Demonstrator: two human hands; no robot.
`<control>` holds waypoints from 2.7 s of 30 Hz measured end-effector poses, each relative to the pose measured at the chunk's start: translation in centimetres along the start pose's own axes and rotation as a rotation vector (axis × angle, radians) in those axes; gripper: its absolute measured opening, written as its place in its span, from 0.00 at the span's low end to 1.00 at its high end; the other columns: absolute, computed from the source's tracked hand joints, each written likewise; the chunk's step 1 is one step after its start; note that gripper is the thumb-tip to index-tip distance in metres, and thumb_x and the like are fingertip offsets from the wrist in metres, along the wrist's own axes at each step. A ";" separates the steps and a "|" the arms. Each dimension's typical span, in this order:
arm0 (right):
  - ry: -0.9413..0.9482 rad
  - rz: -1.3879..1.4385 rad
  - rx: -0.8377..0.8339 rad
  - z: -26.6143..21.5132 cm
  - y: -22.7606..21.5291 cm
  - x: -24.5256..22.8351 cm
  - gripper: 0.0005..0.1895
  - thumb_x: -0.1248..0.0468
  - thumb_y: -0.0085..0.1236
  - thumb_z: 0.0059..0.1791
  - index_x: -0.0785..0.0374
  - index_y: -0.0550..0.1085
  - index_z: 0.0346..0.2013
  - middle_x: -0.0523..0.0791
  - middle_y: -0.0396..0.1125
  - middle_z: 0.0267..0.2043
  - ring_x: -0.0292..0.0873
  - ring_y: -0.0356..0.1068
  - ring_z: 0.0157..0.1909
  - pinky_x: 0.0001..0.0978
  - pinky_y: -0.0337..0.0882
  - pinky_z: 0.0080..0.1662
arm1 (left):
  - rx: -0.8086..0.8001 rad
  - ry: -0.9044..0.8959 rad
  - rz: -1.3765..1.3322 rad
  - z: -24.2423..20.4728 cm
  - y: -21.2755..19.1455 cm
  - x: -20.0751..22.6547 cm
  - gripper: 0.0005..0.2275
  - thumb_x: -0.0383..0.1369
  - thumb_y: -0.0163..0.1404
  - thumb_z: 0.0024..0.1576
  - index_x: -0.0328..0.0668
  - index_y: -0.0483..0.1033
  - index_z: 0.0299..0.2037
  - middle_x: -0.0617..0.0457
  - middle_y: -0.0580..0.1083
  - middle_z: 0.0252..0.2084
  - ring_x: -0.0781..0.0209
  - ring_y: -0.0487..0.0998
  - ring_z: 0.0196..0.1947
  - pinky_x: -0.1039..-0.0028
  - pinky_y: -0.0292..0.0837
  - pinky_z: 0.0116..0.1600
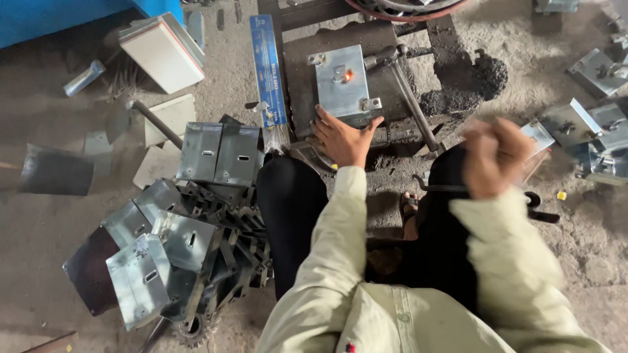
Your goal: The person sits on the floor and repeatedly picks up small metal boxes from a pile. They place a metal bracket onto each box, secure it with a hammer, and then weld the bracket in place using a welding torch. The finished boxes are set aside.
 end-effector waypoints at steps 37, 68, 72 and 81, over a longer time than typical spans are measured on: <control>-0.445 -0.628 -0.564 -4.6 14.7 -6.4 0.22 0.57 0.65 0.49 0.65 0.77 0.55 0.43 0.72 0.50 0.48 0.66 0.55 0.50 0.55 0.59 | -0.866 -0.569 -2.182 -8.5 1.4 -3.5 0.36 0.62 0.25 0.64 0.40 0.66 0.67 0.41 0.69 0.64 0.47 0.72 0.62 0.63 0.68 0.67; -0.498 -0.499 -0.372 -1.1 14.4 -8.5 0.13 0.60 0.73 0.46 0.54 0.81 0.44 0.41 0.65 0.44 0.46 0.66 0.53 0.50 0.53 0.57 | -1.000 -0.135 -1.744 -7.8 -1.0 -2.8 0.24 0.44 0.40 0.59 0.42 0.63 0.64 0.46 0.68 0.62 0.52 0.71 0.61 0.54 0.66 0.65; -0.374 -0.613 -0.020 7.1 13.0 -4.9 0.31 0.56 0.78 0.50 0.64 0.68 0.57 0.50 0.60 0.60 0.52 0.58 0.64 0.56 0.58 0.66 | -1.284 -0.513 -2.298 -7.7 -4.3 0.3 0.41 0.68 0.30 0.54 0.33 0.70 0.54 0.41 0.71 0.43 0.52 0.68 0.38 0.60 0.64 0.48; -0.319 -0.503 -0.292 6.2 13.8 -7.7 0.40 0.60 0.80 0.35 0.67 0.68 0.56 0.56 0.62 0.58 0.60 0.55 0.61 0.56 0.56 0.62 | -1.206 -0.685 -2.055 -8.8 -0.8 -1.7 0.35 0.63 0.29 0.59 0.36 0.70 0.52 0.41 0.71 0.43 0.50 0.65 0.38 0.55 0.63 0.48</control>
Point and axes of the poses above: each hand's wrist, its own z-axis towards the middle knuckle, its own y-axis out of the palm, x = y × z, the point moved 6 cm from there along z, towards the middle knuckle
